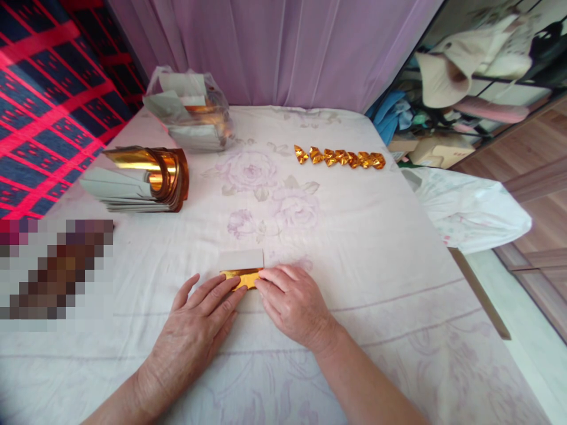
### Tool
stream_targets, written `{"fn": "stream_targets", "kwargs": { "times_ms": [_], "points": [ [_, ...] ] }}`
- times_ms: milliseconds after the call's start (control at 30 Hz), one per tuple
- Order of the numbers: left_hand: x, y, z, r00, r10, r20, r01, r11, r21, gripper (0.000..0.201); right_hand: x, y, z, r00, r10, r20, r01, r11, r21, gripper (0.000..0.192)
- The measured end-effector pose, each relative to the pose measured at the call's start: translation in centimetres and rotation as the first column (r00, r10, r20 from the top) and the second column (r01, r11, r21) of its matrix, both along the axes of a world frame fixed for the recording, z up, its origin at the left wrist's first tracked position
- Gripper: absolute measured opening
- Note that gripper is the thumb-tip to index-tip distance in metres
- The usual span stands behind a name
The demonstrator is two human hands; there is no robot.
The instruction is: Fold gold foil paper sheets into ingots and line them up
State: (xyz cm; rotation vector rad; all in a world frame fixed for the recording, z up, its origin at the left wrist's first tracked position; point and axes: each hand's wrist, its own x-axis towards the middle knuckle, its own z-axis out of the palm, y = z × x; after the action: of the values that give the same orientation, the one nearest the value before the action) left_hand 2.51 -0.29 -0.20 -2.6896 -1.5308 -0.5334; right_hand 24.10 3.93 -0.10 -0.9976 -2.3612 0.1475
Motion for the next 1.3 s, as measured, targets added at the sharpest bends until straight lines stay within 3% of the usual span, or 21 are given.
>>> {"fn": "stream_targets", "kwargs": {
  "times_ms": [700, 1300],
  "points": [
    [0.07, -0.04, 0.37, 1.0, 0.008, -0.024, -0.008, 1.0, -0.006, 0.033, 0.02, -0.12, 0.41, 0.998, 0.021, 0.057, -0.019, 0.999, -0.039, 0.026],
    [-0.64, 0.58, 0.42, 0.994, -0.035, 0.101, 0.032, 0.999, 0.03, 0.024, -0.08, 0.01, 0.38, 0.999, 0.049, 0.019, -0.049, 0.999, -0.012, 0.02]
  ]
}}
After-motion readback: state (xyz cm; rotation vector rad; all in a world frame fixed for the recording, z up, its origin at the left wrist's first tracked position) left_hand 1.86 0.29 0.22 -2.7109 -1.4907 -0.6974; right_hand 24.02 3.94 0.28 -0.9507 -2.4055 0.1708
